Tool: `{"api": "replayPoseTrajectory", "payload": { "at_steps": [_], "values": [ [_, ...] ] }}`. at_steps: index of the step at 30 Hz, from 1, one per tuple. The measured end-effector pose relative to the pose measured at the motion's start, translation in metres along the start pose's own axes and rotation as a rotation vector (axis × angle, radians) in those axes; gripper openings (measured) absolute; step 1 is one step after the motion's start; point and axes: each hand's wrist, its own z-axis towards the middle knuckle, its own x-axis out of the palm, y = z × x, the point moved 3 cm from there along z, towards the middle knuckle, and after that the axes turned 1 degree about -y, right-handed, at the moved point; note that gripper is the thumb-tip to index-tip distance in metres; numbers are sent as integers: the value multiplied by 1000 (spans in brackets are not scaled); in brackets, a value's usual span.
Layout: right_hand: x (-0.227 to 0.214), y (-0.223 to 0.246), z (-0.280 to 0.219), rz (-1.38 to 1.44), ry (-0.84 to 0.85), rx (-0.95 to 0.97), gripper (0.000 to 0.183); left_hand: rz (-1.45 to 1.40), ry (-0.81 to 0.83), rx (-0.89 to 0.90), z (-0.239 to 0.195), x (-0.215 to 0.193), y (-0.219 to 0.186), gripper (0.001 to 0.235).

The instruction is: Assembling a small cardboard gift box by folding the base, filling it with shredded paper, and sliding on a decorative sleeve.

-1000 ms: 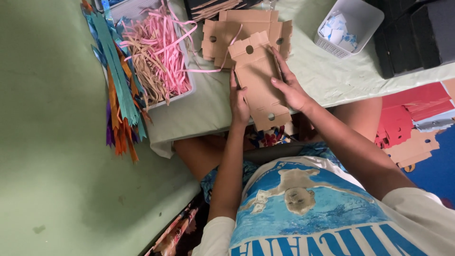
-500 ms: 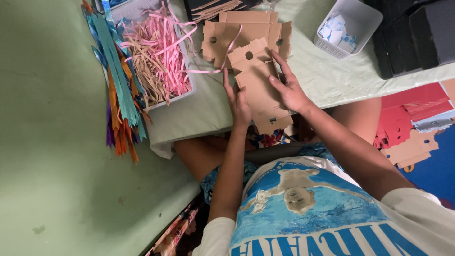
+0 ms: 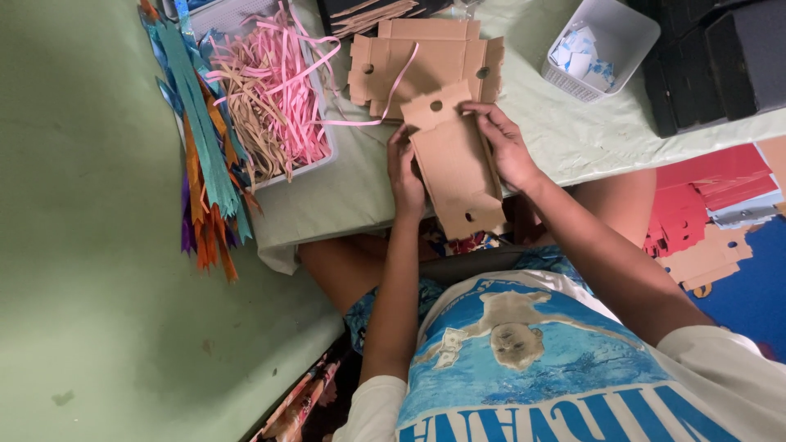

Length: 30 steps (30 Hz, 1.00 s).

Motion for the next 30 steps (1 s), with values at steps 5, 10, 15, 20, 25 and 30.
{"api": "replayPoseTrajectory", "payload": {
  "at_steps": [5,10,15,20,25,30],
  "values": [
    [-19,-35,1,135,-29,79,38,-50,16,1,-9,13,-30,48],
    [-14,-27,2,185,-37,168,39,0,12,24,-7,10,-19,44],
    [-21,-45,4,139,-81,77,22,38,3,66,0,-1,17,13],
    [-16,-29,-2,39,-118,-53,22,71,12,74,-2,3,-5,24],
    [-10,-13,-4,41,-126,-98,18,69,1,41,-6,6,-17,17],
    [-11,-27,-1,52,-100,-51,9,82,-55,17,-5,8,-11,15]
  ]
}}
